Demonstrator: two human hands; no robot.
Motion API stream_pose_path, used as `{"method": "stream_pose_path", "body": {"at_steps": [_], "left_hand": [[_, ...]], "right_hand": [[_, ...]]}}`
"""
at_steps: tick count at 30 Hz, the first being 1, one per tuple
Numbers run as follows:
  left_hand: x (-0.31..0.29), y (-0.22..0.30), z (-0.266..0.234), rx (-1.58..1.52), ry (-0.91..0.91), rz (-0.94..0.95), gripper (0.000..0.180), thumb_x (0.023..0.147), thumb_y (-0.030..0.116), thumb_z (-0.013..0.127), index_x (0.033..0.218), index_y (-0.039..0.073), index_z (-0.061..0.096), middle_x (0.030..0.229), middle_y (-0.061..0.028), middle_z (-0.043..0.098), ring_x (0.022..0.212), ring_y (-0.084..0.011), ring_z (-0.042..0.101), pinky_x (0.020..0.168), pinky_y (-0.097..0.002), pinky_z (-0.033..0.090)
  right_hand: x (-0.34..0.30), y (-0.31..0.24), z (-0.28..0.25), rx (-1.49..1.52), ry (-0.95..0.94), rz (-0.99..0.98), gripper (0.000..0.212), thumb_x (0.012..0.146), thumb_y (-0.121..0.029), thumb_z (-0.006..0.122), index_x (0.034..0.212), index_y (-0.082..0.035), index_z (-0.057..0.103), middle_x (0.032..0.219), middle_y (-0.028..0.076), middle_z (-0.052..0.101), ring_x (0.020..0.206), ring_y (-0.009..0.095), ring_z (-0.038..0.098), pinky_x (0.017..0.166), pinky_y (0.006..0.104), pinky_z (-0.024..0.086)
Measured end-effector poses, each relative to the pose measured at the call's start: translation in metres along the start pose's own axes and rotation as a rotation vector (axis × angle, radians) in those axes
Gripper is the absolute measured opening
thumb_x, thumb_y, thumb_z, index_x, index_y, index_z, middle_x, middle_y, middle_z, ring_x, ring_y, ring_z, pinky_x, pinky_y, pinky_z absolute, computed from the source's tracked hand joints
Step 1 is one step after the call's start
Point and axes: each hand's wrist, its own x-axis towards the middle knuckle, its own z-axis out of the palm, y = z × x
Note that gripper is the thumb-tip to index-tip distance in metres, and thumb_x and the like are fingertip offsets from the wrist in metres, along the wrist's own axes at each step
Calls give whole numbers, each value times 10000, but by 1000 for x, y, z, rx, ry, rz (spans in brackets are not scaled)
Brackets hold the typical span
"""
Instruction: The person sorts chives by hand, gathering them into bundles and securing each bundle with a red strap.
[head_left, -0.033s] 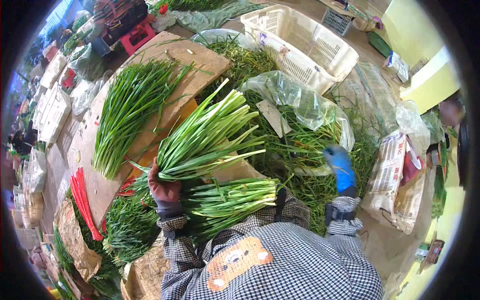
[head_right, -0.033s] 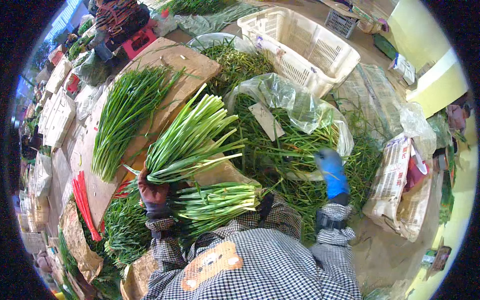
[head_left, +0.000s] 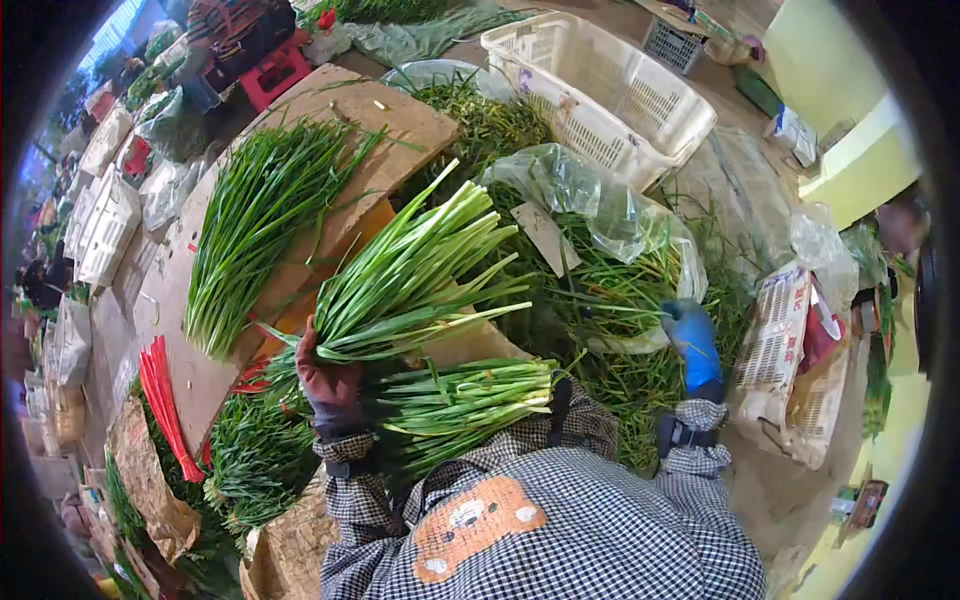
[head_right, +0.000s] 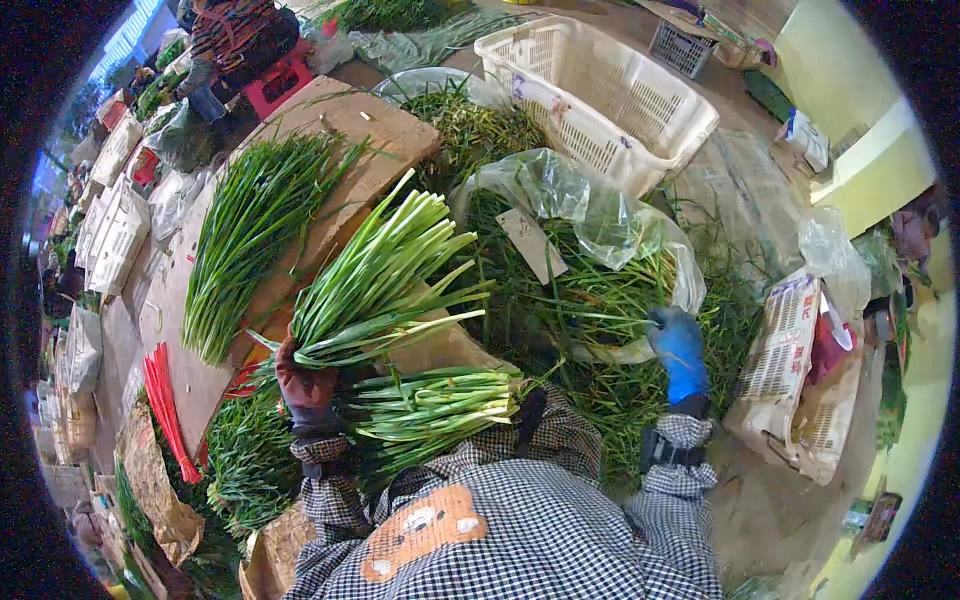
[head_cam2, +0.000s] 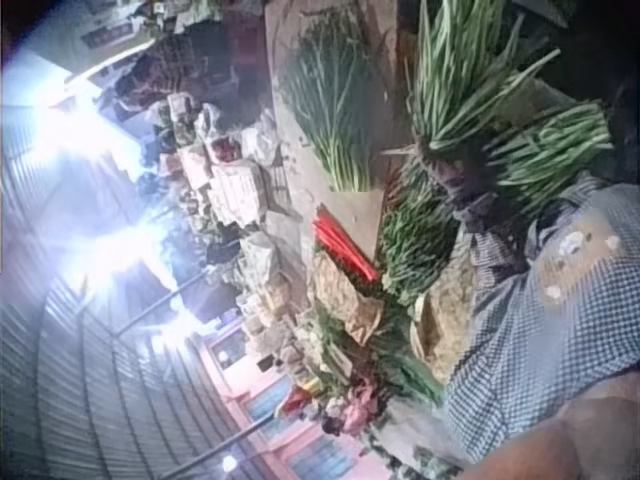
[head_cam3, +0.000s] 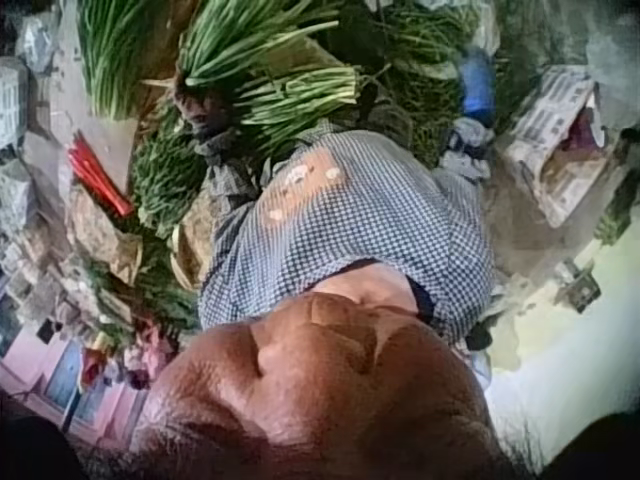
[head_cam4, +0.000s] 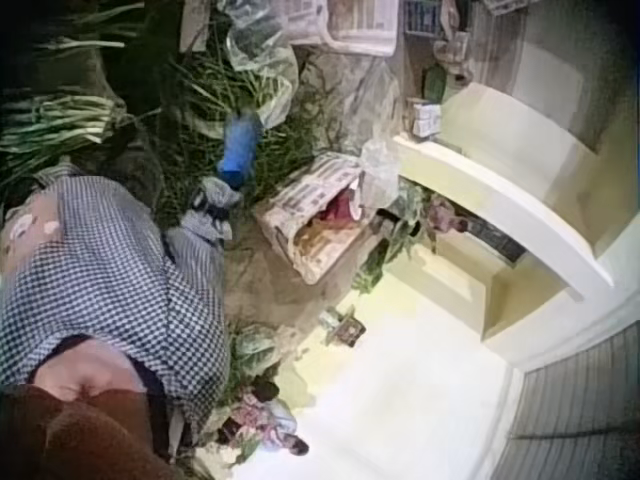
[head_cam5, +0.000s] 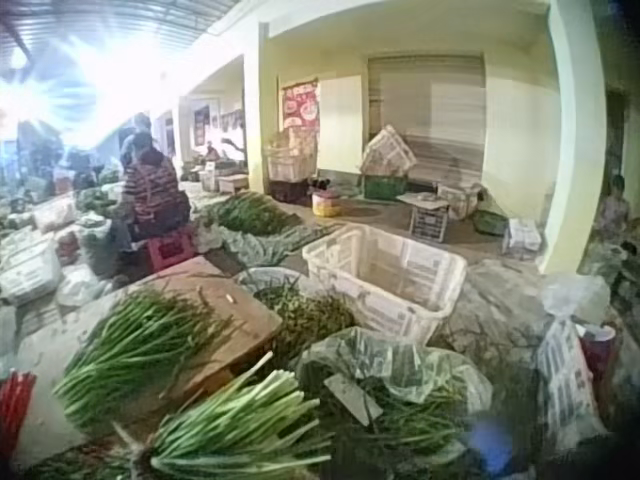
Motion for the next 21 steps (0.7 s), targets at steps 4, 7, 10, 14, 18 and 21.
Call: {"method": "stream_pose_path", "body": {"at_steps": [4,7,10,14,18,21], "left_hand": [[0,-4,4,118,-49,123,322,824,142,530,1135,62,562,1072,-102,614,978,-250,581,854,-427,467],[2,1,5,85,-22,69,309,828,139,529,1122,53,567,1065,-106,615,972,-241,585,858,-414,467],[6,4,-3,97,-27,64,296,829,132,528,1106,38,572,1061,-110,616,966,-232,589,863,-389,466],[-2,1,10,5,-56,58,299,826,127,530,1111,44,568,1073,-108,612,970,-237,588,849,-391,474],[-5,4,10,-31,2,16,312,819,137,538,1122,69,566,1083,-100,609,971,-247,586,834,-414,480],[-5,7,3,15,-46,60,320,822,151,537,1130,64,564,1087,-102,608,981,-244,583,846,-413,472]], "right_hand": [[-11,-24,-13,242,126,-144,406,758,-198,675,1132,-65,584,1114,155,584,988,258,587,846,317,453],[-2,-114,4,874,-129,-349,414,775,-205,682,1136,-34,574,1086,116,608,954,182,593,812,273,456],[0,-194,19,940,-229,-452,328,780,-157,670,1068,-13,604,970,102,646,846,161,607,752,273,466],[13,-197,34,723,-114,-618,231,776,-121,659,968,5,627,835,99,645,753,165,597,690,285,467],[22,-114,12,433,198,-358,113,770,-54,608,848,26,626,760,111,626,659,179,590,624,285,465],[6,-30,-22,185,205,0,179,774,-188,618,818,-16,640,747,165,623,675,289,605,632,334,469]]}}
